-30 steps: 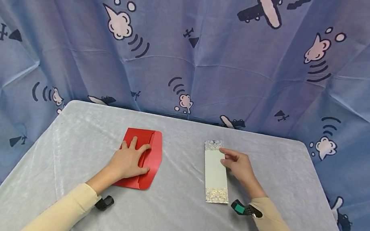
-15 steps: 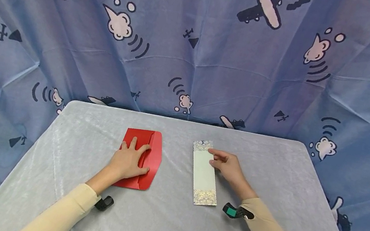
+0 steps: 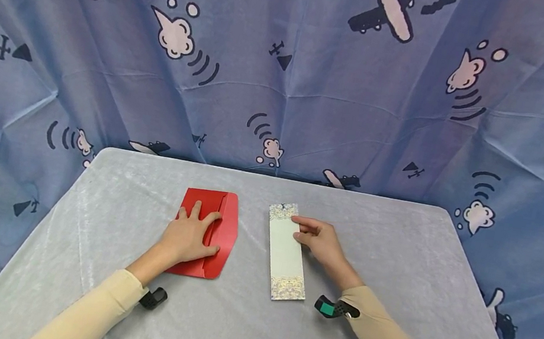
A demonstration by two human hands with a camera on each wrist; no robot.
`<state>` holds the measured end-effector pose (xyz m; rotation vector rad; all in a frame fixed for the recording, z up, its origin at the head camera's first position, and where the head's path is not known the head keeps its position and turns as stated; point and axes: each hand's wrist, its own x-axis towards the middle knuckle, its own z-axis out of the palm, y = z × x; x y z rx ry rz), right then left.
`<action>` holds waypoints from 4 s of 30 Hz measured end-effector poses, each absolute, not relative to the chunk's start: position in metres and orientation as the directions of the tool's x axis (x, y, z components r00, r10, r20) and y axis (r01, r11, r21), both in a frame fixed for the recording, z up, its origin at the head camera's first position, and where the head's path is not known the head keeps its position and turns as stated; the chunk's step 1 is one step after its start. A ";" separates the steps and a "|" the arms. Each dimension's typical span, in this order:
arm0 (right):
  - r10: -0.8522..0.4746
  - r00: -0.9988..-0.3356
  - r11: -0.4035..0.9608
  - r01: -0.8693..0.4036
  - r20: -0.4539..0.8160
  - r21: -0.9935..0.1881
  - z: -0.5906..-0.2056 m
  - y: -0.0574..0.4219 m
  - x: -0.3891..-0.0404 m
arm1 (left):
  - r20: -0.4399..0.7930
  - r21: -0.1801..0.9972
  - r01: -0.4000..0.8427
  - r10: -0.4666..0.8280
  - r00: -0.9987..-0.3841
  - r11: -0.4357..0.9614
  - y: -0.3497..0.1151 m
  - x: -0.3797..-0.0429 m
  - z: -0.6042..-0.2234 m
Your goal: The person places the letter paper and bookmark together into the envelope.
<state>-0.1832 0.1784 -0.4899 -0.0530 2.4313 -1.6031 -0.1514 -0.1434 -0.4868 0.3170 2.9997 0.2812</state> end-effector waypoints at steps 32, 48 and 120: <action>-0.203 -0.966 0.342 0.083 -0.160 -0.936 -0.491 0.139 -0.183 | -0.083 0.188 0.197 0.215 -0.973 0.962 -0.143 -0.151 -0.488; -0.193 -0.971 0.343 0.066 -0.139 -0.937 -0.495 0.118 -0.184 | -0.083 0.185 0.200 0.218 -0.972 0.962 -0.143 -0.152 -0.490; -0.154 -0.980 0.294 0.077 -0.127 -0.953 -0.508 0.074 -0.207 | -0.107 0.176 0.191 0.211 -0.972 0.966 -0.142 -0.152 -0.487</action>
